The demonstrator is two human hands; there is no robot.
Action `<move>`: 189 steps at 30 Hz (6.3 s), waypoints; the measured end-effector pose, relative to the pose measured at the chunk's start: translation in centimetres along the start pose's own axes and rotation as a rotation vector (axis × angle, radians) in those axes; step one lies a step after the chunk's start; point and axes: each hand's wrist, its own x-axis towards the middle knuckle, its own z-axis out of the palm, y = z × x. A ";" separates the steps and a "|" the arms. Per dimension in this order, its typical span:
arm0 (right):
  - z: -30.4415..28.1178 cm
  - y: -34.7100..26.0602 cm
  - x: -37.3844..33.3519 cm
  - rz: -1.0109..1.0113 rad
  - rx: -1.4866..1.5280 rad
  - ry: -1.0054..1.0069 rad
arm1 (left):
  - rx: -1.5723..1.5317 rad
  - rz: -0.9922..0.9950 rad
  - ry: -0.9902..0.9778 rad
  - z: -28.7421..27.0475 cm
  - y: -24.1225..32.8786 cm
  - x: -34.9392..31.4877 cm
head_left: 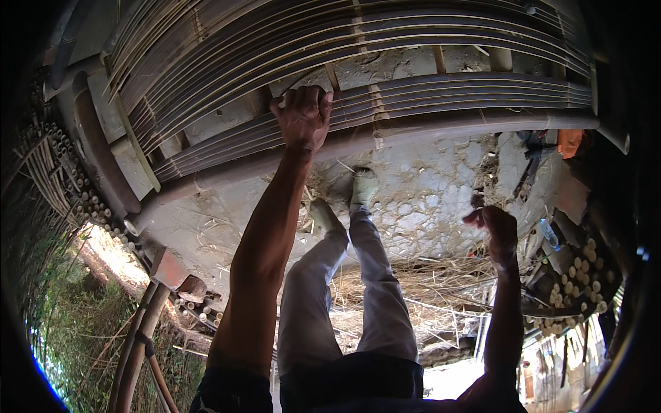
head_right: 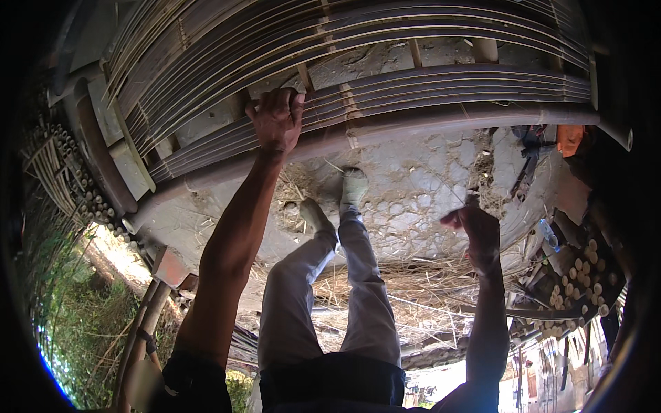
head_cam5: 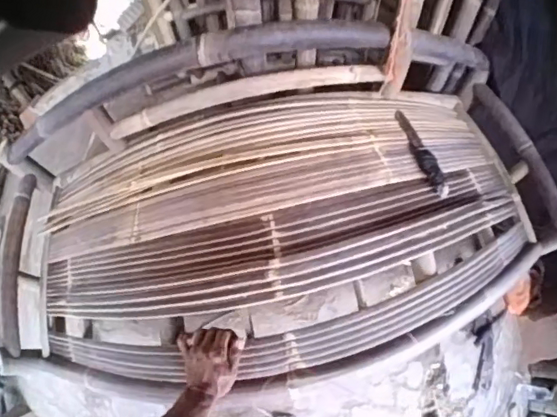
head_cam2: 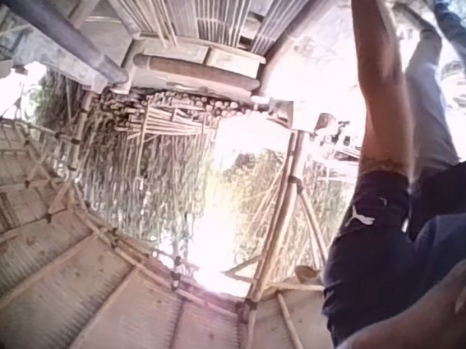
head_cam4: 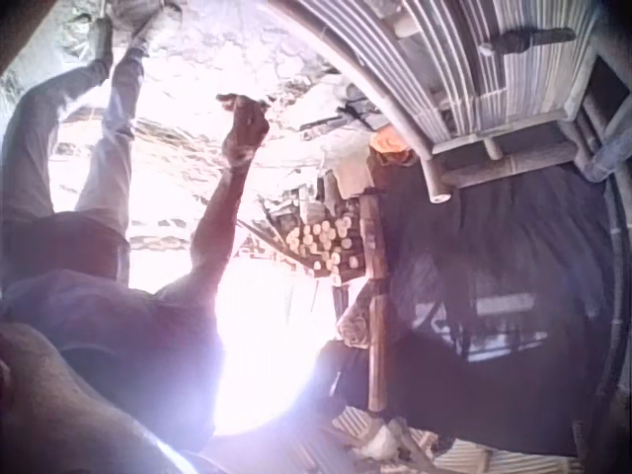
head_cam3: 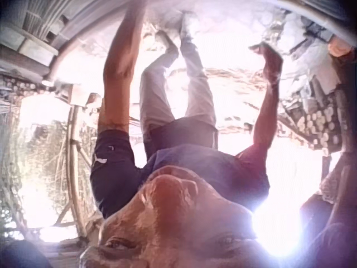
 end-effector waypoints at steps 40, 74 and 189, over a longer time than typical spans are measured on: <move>39.5 0.4 -8.0 0.571 0.951 -0.206 | -1.248 -0.890 -0.259 -12.0 -16.2 -15.8; 65.0 -20.5 25.0 -0.088 -0.709 0.146 | -0.759 0.047 -0.662 -2.0 -47.4 -6.5; 55.1 -26.3 14.3 -0.188 0.799 -0.587 | -0.589 -0.146 -0.817 -5.3 -45.2 -7.8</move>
